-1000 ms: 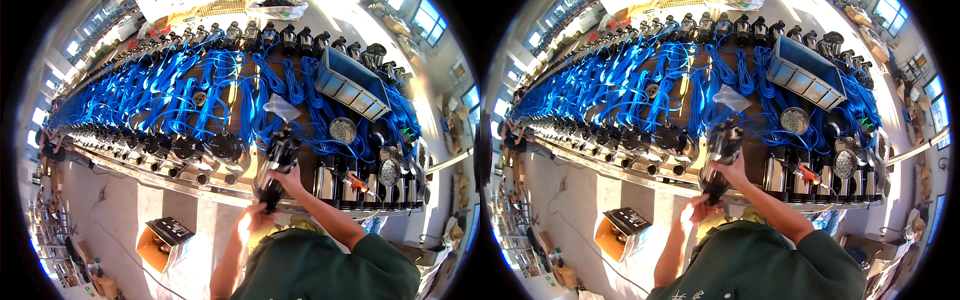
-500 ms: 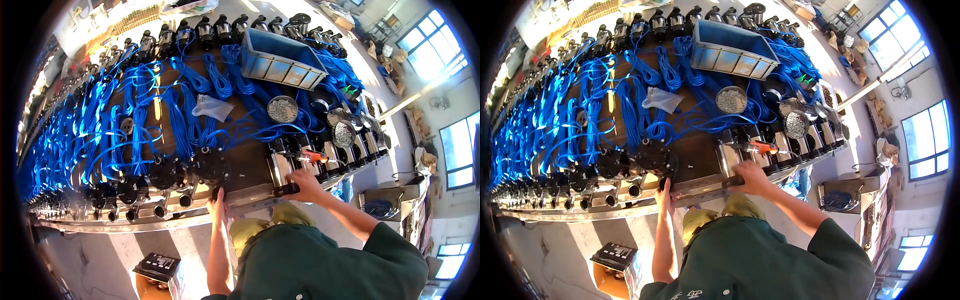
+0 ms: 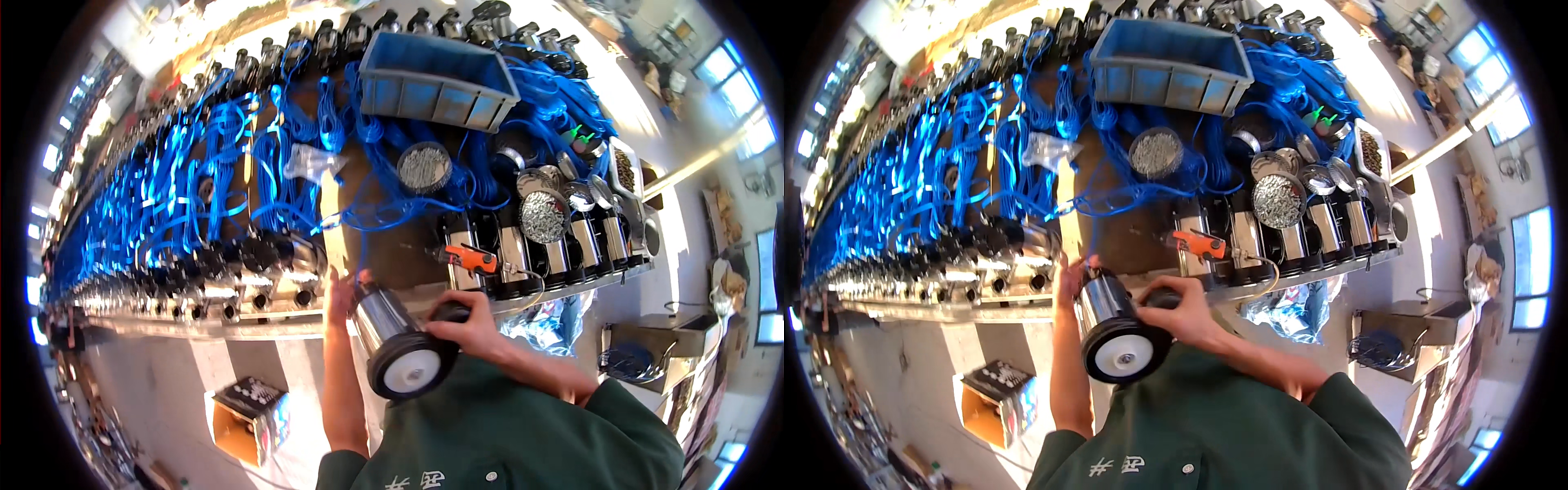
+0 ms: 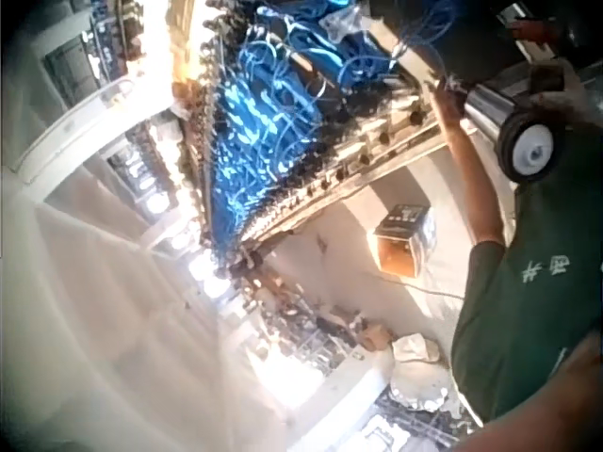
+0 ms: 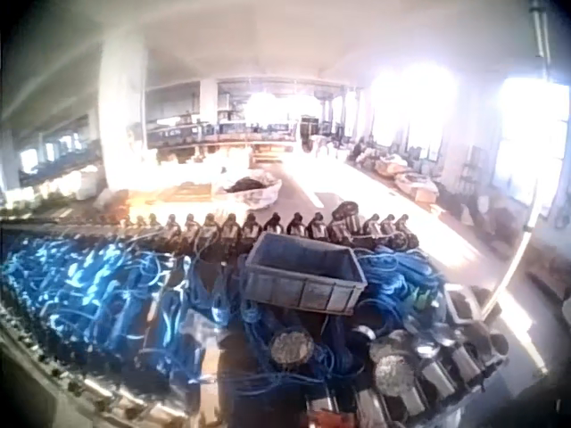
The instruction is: The person assembles metal pump housings by picking up fasteners and using a pneumatic screwdriver to secure a black circular cover to the top of each metal unit.
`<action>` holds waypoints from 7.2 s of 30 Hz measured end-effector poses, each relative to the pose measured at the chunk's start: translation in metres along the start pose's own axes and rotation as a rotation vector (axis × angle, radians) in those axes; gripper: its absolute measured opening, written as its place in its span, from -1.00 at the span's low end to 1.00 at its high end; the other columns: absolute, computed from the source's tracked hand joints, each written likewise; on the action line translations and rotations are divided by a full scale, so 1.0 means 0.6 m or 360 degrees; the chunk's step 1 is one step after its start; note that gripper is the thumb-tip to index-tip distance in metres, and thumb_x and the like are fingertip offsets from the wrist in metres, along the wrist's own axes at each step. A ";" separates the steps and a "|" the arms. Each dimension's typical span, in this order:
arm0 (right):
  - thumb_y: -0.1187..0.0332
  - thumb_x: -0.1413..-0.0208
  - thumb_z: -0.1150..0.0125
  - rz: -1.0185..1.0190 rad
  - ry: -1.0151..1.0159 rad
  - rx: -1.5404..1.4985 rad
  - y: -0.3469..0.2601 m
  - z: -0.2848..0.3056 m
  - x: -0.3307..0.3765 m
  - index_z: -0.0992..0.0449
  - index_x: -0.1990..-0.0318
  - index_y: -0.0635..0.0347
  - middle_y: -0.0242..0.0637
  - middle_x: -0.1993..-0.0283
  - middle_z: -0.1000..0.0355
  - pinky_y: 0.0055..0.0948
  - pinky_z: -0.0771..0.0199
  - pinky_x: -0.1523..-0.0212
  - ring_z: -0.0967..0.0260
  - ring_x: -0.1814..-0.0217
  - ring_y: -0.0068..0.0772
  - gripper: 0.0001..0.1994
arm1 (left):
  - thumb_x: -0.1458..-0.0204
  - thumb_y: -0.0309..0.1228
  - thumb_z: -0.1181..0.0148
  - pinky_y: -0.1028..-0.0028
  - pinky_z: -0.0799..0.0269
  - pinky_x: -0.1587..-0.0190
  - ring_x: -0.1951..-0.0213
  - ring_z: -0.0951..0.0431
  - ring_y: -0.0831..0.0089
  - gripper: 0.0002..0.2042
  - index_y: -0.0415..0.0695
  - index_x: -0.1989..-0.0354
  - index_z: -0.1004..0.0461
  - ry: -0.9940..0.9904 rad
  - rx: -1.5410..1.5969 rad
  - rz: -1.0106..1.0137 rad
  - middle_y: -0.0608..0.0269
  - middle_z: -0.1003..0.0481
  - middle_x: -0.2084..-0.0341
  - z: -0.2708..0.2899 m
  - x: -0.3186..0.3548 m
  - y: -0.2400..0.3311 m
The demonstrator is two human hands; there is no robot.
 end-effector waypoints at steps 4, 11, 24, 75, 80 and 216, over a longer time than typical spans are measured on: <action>0.49 0.21 -0.21 -0.0532 0.0494 -0.0798 0.043 0.072 0.066 -0.49 0.39 0.37 -0.18 0.44 -0.45 -0.47 -0.48 0.32 -0.42 0.41 -0.38 -0.83 | -0.23 -0.39 -0.02 0.49 -0.43 0.36 0.46 -0.47 0.49 -0.81 -0.27 0.27 -0.46 0.0295 -0.0094 -0.0395 0.29 -0.44 0.55 0.043 0.074 -0.062; 0.42 -0.01 -0.13 -0.0710 0.0817 -0.0732 0.105 0.096 0.006 -0.53 0.38 0.29 -0.35 0.44 -0.45 -0.58 -0.37 0.35 -0.37 0.41 -0.54 -0.88 | -0.20 -0.37 0.00 0.45 -0.42 0.22 0.41 -0.54 0.46 -0.76 -0.28 0.40 -0.51 0.0608 -0.1160 -0.0557 0.17 -0.60 0.47 0.054 0.025 -0.170; 0.25 -0.09 -0.24 -0.0454 0.0812 -0.0085 0.070 0.088 -0.011 -0.53 0.21 0.31 -0.39 0.38 -0.44 -0.62 -0.32 0.30 -0.34 0.34 -0.60 -0.73 | 0.03 -0.09 -0.24 0.17 -0.43 0.33 0.40 -0.55 -0.01 -0.64 -0.21 0.45 -0.52 0.0628 -0.2015 -0.0760 -0.03 -0.53 0.51 -0.126 -0.068 -0.027; 0.25 0.00 -0.24 -0.0315 0.1386 0.1531 0.133 0.390 0.131 -0.52 0.08 0.26 -0.10 0.08 -0.51 -0.26 -0.36 -0.08 -0.44 -0.02 -0.15 -0.65 | 0.32 -0.31 -0.48 0.07 -0.05 -0.29 -0.28 -0.14 -0.15 -0.08 -0.32 -0.26 -0.07 -0.0326 -0.2408 -0.1311 -0.17 -0.18 -0.22 -0.299 0.140 -0.070; 0.24 0.04 -0.28 -0.0319 0.1423 0.1680 0.133 0.375 0.123 -0.51 0.09 0.19 -0.15 0.10 -0.50 -0.21 -0.29 -0.08 -0.38 -0.03 -0.10 -0.64 | 0.32 -0.33 -0.48 0.06 -0.05 -0.29 -0.28 -0.14 -0.16 -0.09 -0.32 -0.25 -0.09 -0.0374 -0.2402 -0.1282 -0.16 -0.19 -0.22 -0.299 0.134 -0.065; 0.73 0.16 0.11 0.1405 0.0562 -0.1054 -0.138 0.037 0.005 -0.26 0.13 0.29 -0.11 0.41 -0.33 -0.40 -0.38 0.44 -0.27 0.57 -0.43 -0.65 | -0.17 -0.20 -0.14 0.64 0.02 0.61 0.63 -0.19 0.79 -0.64 -0.30 0.40 -0.61 -0.0563 -0.1671 -0.0378 0.47 -0.38 0.72 -0.395 0.094 0.033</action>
Point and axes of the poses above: each hand's wrist, its own x-axis away from the middle knuckle, its own z-axis out of the back of the hand, y = z × x, the point moved 1 cm from there along -x, towards the middle knuckle
